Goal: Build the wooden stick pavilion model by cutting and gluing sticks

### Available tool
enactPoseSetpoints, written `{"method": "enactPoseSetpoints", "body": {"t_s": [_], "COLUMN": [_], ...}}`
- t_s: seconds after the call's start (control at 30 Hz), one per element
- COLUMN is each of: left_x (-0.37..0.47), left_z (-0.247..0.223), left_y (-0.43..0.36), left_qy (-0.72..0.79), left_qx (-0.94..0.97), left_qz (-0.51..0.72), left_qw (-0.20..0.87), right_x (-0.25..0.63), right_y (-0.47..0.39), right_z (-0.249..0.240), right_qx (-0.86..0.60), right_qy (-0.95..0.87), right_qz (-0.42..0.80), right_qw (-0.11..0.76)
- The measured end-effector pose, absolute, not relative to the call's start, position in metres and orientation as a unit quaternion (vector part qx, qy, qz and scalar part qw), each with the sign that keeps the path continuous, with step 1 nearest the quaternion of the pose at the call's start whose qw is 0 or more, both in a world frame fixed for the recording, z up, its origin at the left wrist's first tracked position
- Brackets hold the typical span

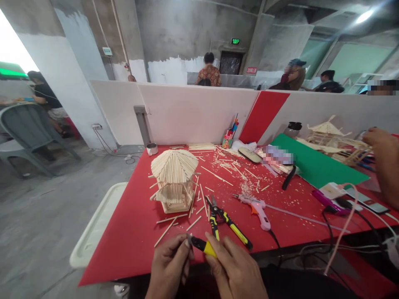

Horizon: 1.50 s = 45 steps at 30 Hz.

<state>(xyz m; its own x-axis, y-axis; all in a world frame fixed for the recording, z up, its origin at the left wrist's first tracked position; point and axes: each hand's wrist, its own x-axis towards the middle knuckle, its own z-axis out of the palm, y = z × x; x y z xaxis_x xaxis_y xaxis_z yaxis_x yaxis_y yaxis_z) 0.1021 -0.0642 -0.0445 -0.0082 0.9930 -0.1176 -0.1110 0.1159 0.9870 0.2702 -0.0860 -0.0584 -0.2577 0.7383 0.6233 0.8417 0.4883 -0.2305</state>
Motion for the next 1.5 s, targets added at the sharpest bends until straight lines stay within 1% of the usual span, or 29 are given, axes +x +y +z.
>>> {"method": "enactPoseSetpoints", "body": {"t_s": [0.07, 0.17, 0.3, 0.47, 0.6, 0.7, 0.8, 0.87, 0.97, 1.17, 1.27, 1.37, 1.43, 1.5], "left_x": [0.103, 0.103, 0.104, 0.111, 0.108, 0.103, 0.103, 0.104, 0.104, 0.105, 0.106, 0.105, 0.103, 0.103], "left_z": [-0.054, -0.059, -0.055, -0.046, -0.038, -0.036, -0.036, -0.035, -0.031, -0.030, -0.031, -0.029, -0.027, -0.025], "left_y": [-0.066, -0.065, -0.057, -0.055, -0.060, -0.061, -0.059, -0.059, -0.060, -0.060, -0.063, -0.067, -0.069, -0.069], "left_qy": [0.521, 0.525, 0.498, 0.472, 0.447, 0.437, 0.449, 0.454, 0.447, 0.454, 0.444, 0.435, 0.430, 0.423], "left_qx": [0.384, 0.352, 0.365, 0.383, 0.372, 0.389, 0.412, 0.435, 0.470, 0.467, 0.429, 0.385, 0.368, 0.365], "left_qz": [0.494, 0.500, 0.501, 0.512, 0.530, 0.534, 0.533, 0.537, 0.545, 0.550, 0.569, 0.570, 0.577, 0.590], "left_qw": [0.581, 0.592, 0.606, 0.606, 0.618, 0.610, 0.587, 0.563, 0.531, 0.523, 0.544, 0.581, 0.589, 0.584], "right_x": [0.263, 0.256, 0.260, 0.270, 0.287, 0.294, 0.286, 0.277, 0.268, 0.266, 0.266, 0.272, 0.276, 0.278], "right_y": [-0.092, -0.097, -0.095, -0.093, -0.089, -0.088, -0.091, -0.093, -0.094, -0.096, -0.095, -0.091, -0.089, -0.088], "right_z": [-0.074, -0.082, -0.073, -0.061, -0.053, -0.045, -0.037, -0.035, -0.035, -0.035, -0.037, -0.041, -0.041, -0.039], "right_qx": [-0.524, -0.535, -0.535, -0.528, -0.587, -0.602, -0.538, -0.511, -0.514, -0.518, -0.519, -0.541, -0.573, -0.587], "right_qy": [-0.783, -0.781, -0.775, -0.769, -0.716, -0.696, -0.742, -0.759, -0.755, -0.747, -0.750, -0.738, -0.705, -0.685], "right_qz": [-0.081, -0.061, -0.048, -0.088, -0.121, -0.066, -0.007, 0.016, 0.033, 0.014, 0.011, -0.033, -0.059, -0.041], "right_qw": [0.326, 0.317, 0.333, 0.348, 0.359, 0.385, 0.399, 0.403, 0.406, 0.417, 0.409, 0.403, 0.413, 0.430]}}
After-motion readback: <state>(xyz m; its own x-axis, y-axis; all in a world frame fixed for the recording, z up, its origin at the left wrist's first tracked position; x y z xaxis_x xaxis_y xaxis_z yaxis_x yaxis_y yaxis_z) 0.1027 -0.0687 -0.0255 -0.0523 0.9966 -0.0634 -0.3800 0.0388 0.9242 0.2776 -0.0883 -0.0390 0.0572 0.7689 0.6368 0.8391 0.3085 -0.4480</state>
